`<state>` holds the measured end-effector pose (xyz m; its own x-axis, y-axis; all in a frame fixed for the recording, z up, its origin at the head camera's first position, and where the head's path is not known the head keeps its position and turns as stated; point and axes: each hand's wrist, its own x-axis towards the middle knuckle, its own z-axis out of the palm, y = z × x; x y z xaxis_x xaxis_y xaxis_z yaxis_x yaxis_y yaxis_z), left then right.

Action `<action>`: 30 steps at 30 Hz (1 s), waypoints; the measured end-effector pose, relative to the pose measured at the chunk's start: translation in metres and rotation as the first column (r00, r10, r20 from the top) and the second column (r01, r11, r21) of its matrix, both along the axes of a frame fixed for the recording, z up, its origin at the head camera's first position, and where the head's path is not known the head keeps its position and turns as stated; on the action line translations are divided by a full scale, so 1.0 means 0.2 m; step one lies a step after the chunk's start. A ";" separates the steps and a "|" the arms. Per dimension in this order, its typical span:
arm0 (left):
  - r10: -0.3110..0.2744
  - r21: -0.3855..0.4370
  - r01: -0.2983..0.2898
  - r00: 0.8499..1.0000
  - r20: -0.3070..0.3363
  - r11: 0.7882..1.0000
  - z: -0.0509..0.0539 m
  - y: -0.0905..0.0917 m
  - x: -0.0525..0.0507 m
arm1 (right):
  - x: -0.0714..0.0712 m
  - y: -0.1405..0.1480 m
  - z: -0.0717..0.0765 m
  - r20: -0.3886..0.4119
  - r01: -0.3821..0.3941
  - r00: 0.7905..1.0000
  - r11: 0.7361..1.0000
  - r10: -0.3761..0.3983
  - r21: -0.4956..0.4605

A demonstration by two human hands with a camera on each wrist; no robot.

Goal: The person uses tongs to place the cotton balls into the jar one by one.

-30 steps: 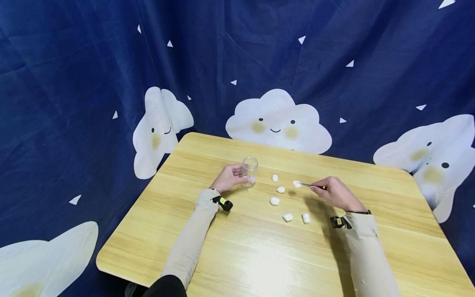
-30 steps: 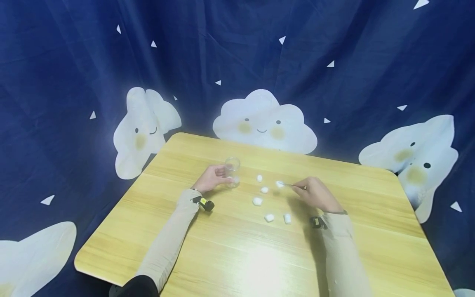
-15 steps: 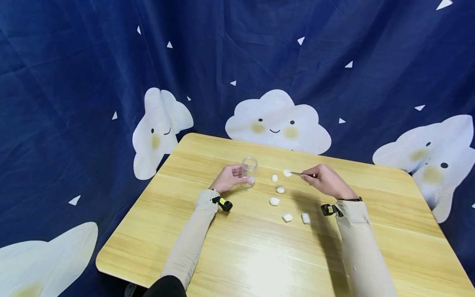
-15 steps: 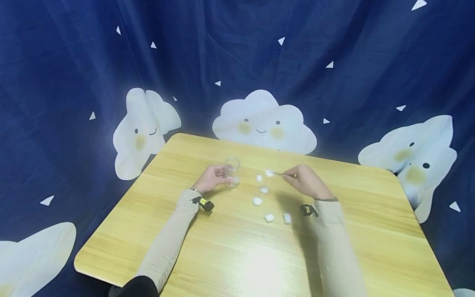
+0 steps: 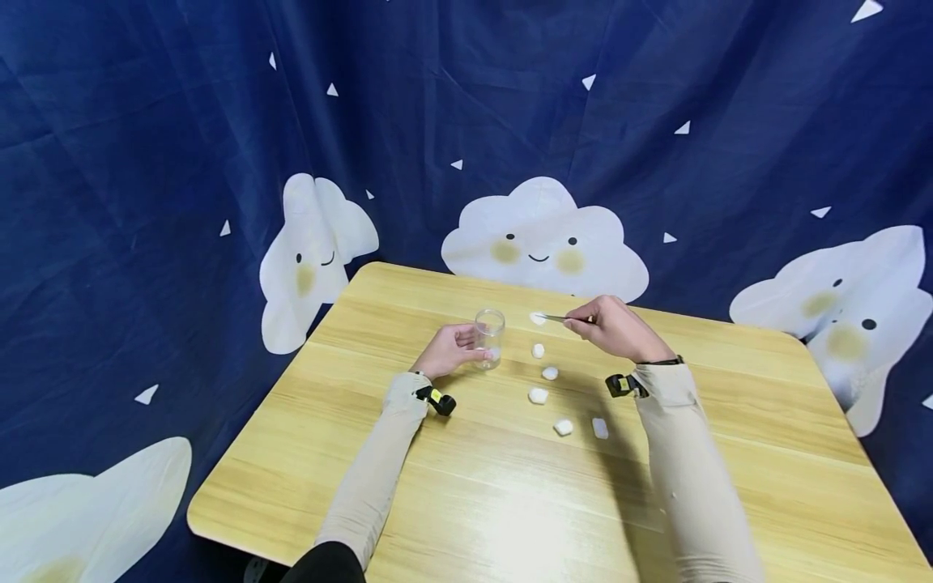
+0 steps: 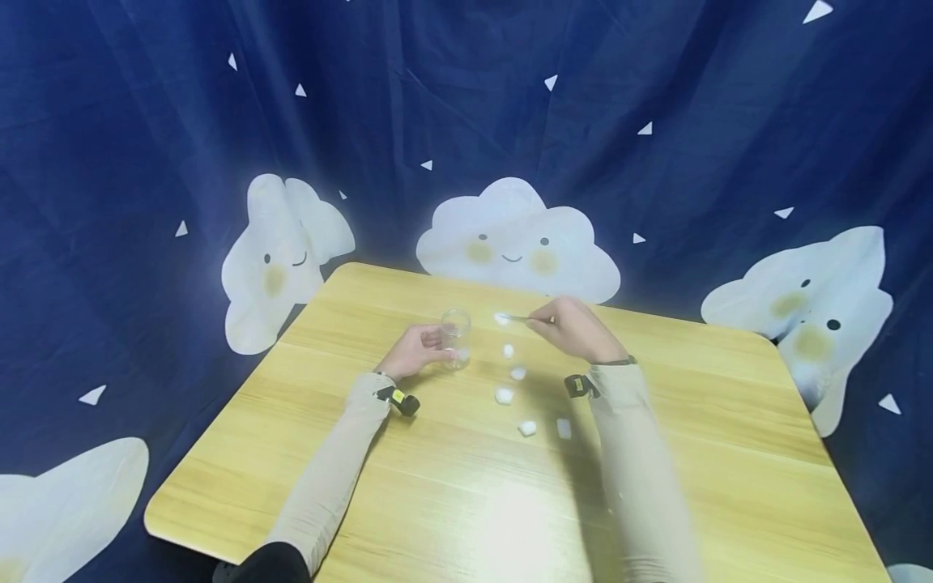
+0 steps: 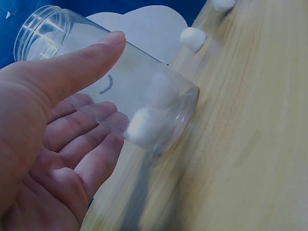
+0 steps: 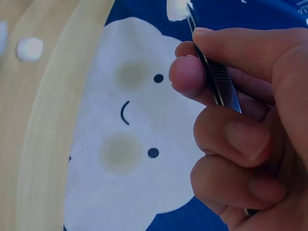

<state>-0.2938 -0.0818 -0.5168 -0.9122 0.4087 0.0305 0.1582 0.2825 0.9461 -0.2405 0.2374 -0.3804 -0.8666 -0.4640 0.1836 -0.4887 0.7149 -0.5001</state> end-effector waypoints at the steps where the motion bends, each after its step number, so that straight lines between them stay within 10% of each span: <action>1: 0.000 -0.002 0.000 1.000 -0.001 1.000 0.00 0.00 0.00 | -0.01 -0.01 0.00 -0.002 -0.001 1.000 1.000 0.001 0.004; 30: -0.005 -0.003 0.005 1.000 0.008 1.000 0.02 0.00 0.01 | -0.13 -0.29 -0.04 0.014 -0.079 0.997 0.996 0.079 0.034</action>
